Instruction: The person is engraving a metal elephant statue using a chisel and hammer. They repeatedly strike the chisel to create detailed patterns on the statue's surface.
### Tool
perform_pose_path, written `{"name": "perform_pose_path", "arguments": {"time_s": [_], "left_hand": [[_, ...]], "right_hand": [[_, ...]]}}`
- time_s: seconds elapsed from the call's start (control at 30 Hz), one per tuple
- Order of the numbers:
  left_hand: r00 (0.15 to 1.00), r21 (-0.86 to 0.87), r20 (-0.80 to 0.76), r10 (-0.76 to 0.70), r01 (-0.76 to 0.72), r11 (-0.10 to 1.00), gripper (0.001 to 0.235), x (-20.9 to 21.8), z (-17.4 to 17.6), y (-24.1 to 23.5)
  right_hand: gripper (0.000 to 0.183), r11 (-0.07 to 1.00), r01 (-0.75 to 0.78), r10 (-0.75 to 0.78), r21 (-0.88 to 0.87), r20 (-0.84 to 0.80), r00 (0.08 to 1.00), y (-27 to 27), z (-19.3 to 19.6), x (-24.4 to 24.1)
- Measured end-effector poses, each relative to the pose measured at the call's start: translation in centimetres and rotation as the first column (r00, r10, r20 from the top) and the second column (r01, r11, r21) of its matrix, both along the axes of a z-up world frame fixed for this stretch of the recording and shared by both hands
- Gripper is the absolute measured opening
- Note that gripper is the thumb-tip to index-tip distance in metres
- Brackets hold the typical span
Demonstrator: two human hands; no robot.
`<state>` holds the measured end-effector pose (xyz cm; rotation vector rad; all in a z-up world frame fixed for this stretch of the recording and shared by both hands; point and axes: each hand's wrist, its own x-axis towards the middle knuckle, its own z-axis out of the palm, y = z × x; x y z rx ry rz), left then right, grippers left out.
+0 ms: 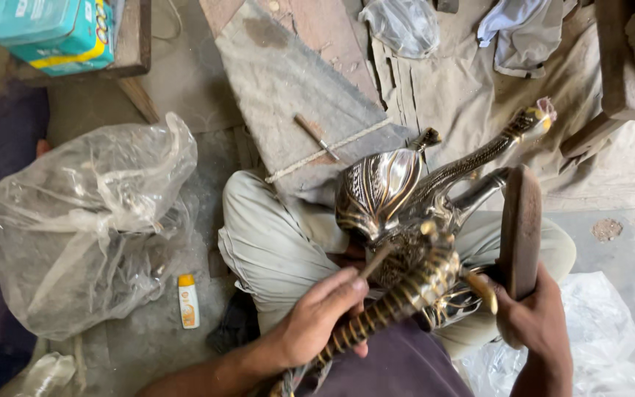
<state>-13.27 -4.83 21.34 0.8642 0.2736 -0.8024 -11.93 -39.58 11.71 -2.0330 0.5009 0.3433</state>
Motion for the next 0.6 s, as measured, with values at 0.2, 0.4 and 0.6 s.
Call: {"name": "perform_pose_path", "arguments": {"time_s": [0.2,0.4,0.6], "left_hand": [[0.805,0.5,0.42,-0.42,0.181,0.847,0.03,2.5,0.4,1.9],[0.615,0.908,0.418,-0.669,-0.302,0.29,0.027,11.2,-0.3,3.8],[0.545,0.749,0.66,-0.517,-0.424,0.508,0.024,19.4,-1.6,-0.1]], "right_hand": [[0.06,0.999,-0.012,0.007,-0.033,-0.149,0.989,0.2,1.4,1.5],[0.056,0.966,-0.206,0.166,-0.159,-0.234,0.958,-1.3,3.8,4.6],[0.059,0.913,-0.107,0.054,-0.393,-0.143,0.988,-2.0,4.3,6.9]]}}
